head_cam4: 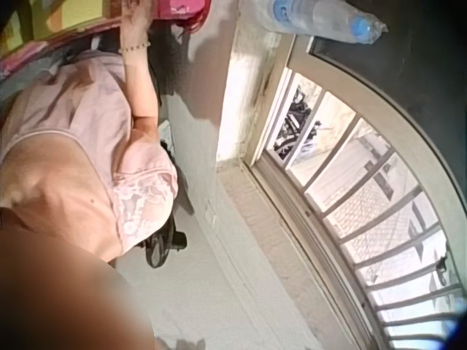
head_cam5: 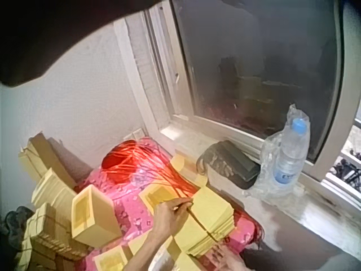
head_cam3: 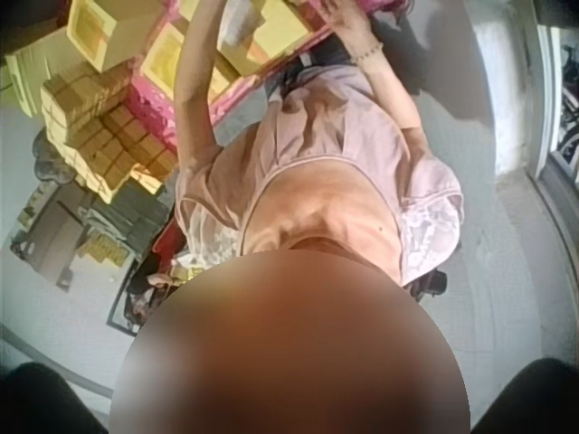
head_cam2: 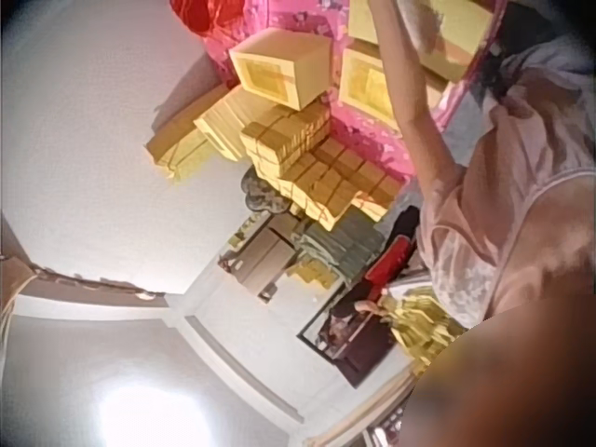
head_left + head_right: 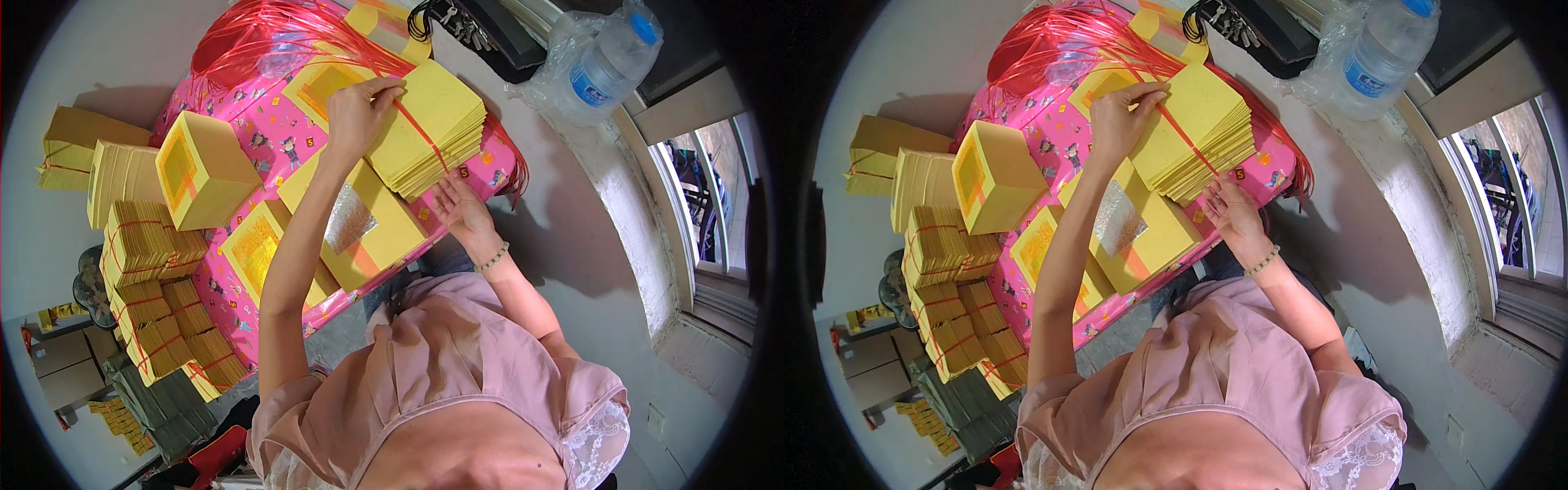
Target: Bundling and tying stacks of joss paper with red ribbons.
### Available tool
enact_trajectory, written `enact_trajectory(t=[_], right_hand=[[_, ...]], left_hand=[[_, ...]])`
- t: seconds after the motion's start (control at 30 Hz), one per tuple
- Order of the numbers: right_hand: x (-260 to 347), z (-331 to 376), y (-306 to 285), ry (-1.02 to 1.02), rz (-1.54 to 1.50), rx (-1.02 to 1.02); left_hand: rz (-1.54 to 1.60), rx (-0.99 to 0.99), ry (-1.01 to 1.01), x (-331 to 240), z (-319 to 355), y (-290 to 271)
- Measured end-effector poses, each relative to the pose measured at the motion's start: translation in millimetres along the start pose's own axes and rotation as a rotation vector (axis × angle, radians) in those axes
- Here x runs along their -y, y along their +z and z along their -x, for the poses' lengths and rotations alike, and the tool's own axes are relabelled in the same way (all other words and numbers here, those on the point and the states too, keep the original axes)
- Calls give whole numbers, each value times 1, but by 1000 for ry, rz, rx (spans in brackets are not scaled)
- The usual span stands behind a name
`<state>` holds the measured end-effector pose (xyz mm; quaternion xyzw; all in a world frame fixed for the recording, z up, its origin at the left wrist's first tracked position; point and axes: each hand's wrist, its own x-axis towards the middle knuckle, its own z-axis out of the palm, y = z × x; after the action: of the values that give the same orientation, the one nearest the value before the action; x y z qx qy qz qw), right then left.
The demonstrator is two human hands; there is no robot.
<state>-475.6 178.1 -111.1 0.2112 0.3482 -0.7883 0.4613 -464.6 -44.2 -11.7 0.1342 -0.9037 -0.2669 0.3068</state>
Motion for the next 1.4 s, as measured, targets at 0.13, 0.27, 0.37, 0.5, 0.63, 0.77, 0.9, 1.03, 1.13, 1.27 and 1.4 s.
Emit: enact_trajectory(t=[0.13,0.27,0.37,0.5,0.63,0.77,0.9,1.03,1.13,1.27,1.4], right_hand=[[-2,3,2,-77,42,-40],[-5,3,-3,-126,86,-18],[-5,11,3,-141,125,-49],[-6,11,4,-161,162,-96],[-4,10,0,-163,160,-81],[-1,5,-4,-158,184,-91],[-2,7,-2,-166,193,-92],[-5,9,1,-136,161,-122],[-5,8,0,-136,158,-123],[-4,9,-3,-150,147,-126],[-5,9,2,-135,172,-122]], left_hand=[[97,25,-94,8,-11,1],[406,308,-473,35,-31,-1],[685,427,-623,62,-39,-4],[890,543,-735,85,-45,9],[878,498,-773,88,-47,24],[728,300,-745,68,-40,29],[636,460,-857,83,-34,25],[953,677,-1085,93,-34,22],[861,791,-1012,84,-36,25],[480,885,-802,71,-31,32],[697,722,-750,95,-17,34]])
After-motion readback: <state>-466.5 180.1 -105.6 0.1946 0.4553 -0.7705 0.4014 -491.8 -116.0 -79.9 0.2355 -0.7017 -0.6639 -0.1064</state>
